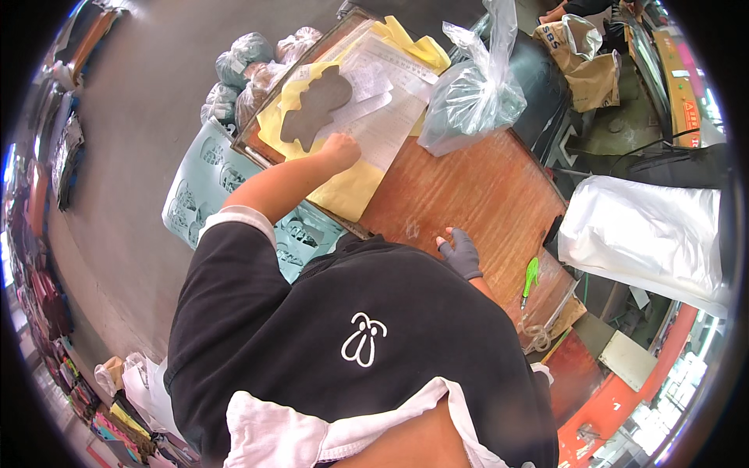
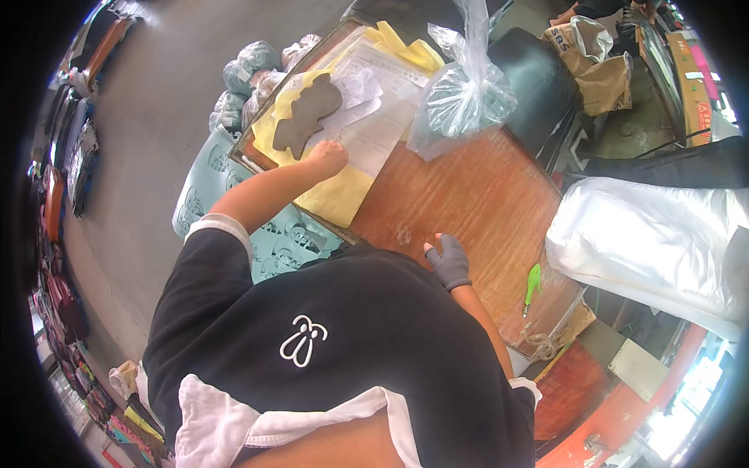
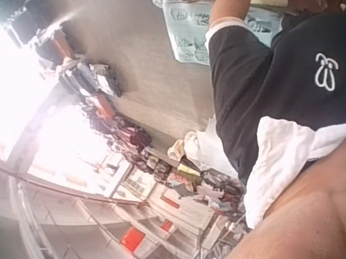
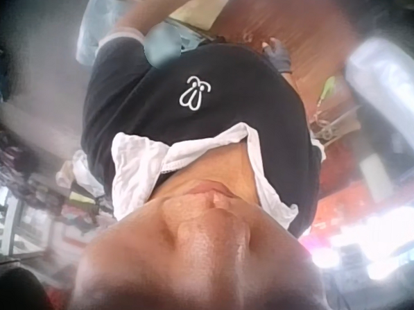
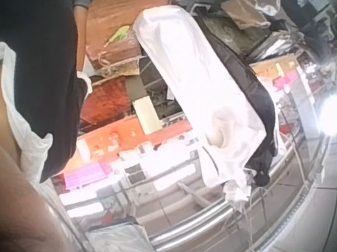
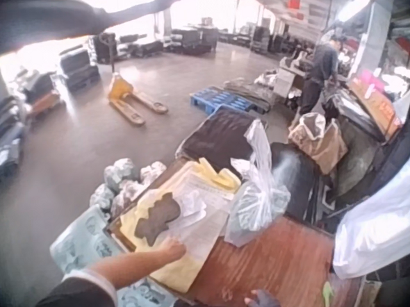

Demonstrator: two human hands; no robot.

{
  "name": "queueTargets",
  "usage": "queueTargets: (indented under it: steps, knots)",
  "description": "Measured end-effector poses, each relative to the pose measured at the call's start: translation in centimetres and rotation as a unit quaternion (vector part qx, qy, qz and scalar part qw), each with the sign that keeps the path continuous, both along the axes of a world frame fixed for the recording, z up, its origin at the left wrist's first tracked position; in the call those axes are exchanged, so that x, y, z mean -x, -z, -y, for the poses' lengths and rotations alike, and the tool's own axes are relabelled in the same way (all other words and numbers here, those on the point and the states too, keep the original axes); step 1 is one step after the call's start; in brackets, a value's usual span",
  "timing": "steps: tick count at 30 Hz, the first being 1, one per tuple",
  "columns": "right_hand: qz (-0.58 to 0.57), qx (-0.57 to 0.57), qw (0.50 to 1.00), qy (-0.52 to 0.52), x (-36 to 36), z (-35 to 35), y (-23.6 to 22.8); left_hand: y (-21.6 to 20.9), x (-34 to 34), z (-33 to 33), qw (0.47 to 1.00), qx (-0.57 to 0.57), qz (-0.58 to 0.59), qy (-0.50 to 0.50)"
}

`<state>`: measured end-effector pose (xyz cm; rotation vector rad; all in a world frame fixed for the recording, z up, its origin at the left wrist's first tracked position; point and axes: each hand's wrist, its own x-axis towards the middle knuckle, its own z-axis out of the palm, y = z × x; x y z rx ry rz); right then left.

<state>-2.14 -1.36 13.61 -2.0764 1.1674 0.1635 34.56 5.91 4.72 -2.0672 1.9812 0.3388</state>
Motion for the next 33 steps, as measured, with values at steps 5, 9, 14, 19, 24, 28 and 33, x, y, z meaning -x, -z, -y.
queueTargets:
  steps: [5,9,14,19,24,28,33]
  knots:
    - [-0.006,-0.002,1.000,0.004,0.4,-0.1,0.3,0.2,-2.6,-0.8,0.996,0.054,-0.068,0.003]
    - [-0.017,-0.012,1.000,0.010,0.7,-0.2,0.3,-1.0,-3.6,-2.2,0.962,0.119,-0.212,-0.120]
    - [-0.033,-0.046,0.998,0.019,0.3,-0.1,0.3,-1.5,-3.0,-2.3,0.984,0.067,-0.154,-0.057]
    - [-0.019,-0.015,1.000,-0.003,-0.5,0.0,0.6,-0.4,-1.5,0.9,0.997,-0.058,-0.047,-0.007]
    - [-0.006,0.029,0.999,-0.031,-0.7,-0.1,0.8,-0.5,0.6,2.5,0.991,-0.133,0.022,0.005]
    - [-0.016,0.001,1.000,0.011,-0.2,-0.4,1.1,-0.8,1.0,2.1,0.987,-0.143,0.060,0.041]
    - [0.002,0.005,1.000,0.015,0.9,-0.9,1.6,-0.4,0.3,1.2,0.984,-0.115,0.088,0.102]
